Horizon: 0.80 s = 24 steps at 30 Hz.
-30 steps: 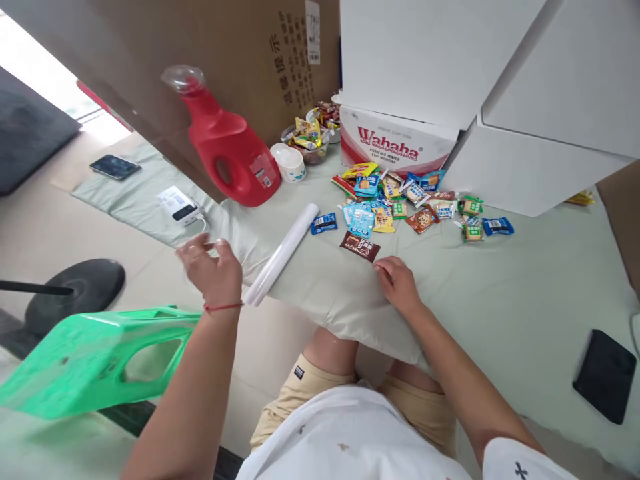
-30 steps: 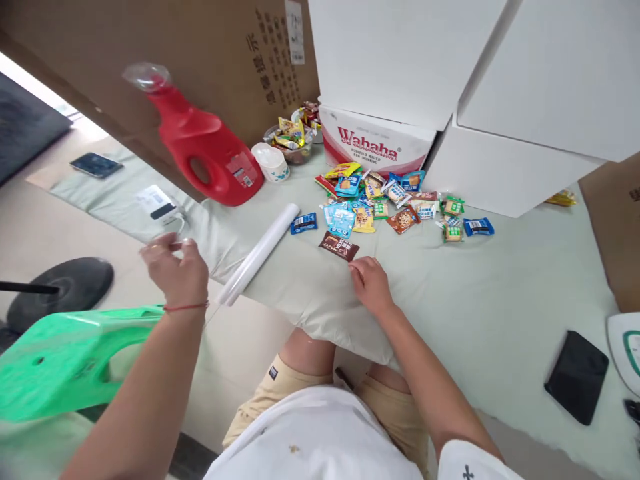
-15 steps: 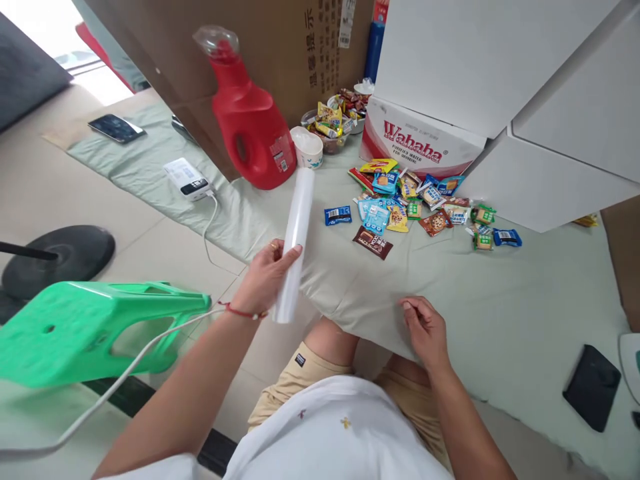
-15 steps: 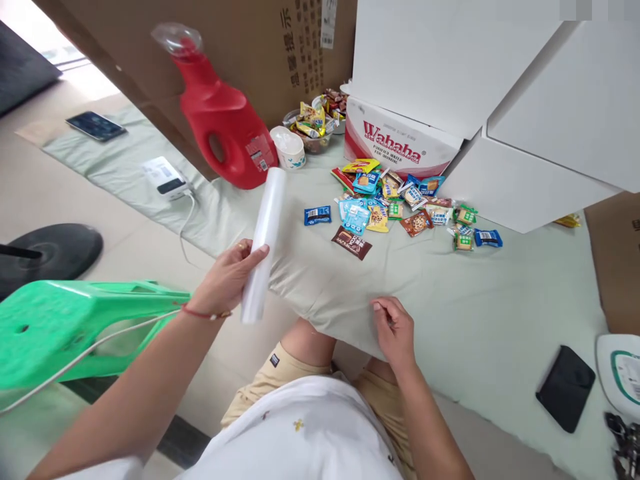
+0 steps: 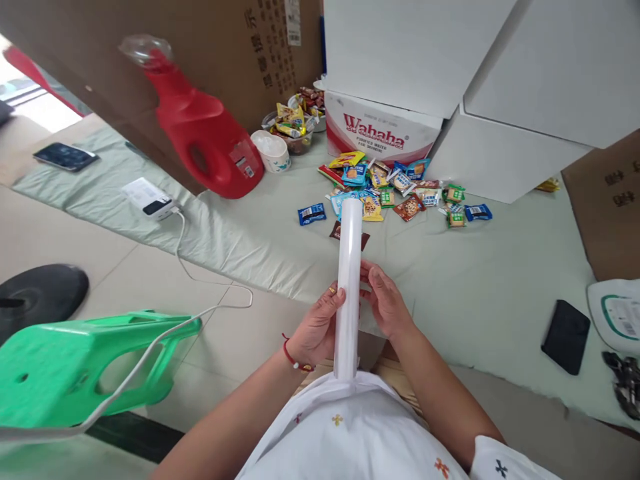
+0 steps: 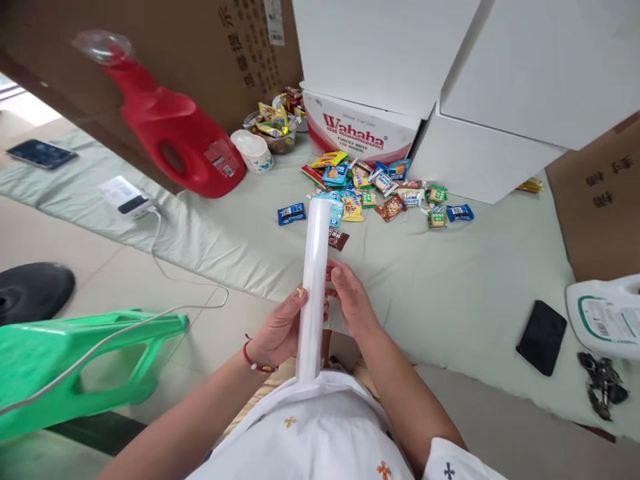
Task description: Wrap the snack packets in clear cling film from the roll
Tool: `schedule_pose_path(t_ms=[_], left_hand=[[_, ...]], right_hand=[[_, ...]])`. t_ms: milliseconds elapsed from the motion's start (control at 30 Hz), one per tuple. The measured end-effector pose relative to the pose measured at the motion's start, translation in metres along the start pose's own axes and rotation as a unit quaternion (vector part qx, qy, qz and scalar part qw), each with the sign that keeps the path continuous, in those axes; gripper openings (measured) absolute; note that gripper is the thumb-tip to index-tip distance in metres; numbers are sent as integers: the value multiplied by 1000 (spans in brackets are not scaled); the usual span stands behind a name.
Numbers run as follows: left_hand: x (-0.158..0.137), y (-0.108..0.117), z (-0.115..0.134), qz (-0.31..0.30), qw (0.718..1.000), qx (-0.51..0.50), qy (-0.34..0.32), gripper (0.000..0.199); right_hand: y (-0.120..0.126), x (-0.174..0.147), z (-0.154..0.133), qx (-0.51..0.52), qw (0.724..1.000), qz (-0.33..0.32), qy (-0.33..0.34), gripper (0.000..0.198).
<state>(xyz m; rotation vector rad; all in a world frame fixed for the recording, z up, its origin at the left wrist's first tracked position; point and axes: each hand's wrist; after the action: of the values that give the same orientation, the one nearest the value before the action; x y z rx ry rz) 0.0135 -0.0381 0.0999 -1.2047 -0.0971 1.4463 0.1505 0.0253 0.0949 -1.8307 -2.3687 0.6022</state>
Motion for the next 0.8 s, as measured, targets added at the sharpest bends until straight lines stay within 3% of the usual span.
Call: schedule_pose_path(t_ms=[100,200,367,533,800], left_hand=[[0,-9,-5,13,1000,18,-21,42],[4,-13,-12,22,999,28,-41,40],[13,-15,-30,34,992,69,-100,39],[18,-19,-42,28,989,76,-122,38],[22,-21,-47,40,989,73,-118,44]], right_hand=[[7,-1,-2,-82,990,97,60,46],[10,-2,-4,-72,982,157,72,43],[1,0,-3,62,979,193,11,41],[-5,-1,4,159,968,196,-5,36],[-1,1,11,126,962,242,24,37]])
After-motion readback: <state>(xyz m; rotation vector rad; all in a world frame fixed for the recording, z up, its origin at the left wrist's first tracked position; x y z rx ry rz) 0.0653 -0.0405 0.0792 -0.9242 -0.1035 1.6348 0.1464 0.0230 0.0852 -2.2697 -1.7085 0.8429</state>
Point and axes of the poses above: each hand's wrist, its own x-axis towards the middle knuckle, its own y-axis out of the back of the hand, z = x × y, and after that the axes turned 7 degrees about y, right-handed
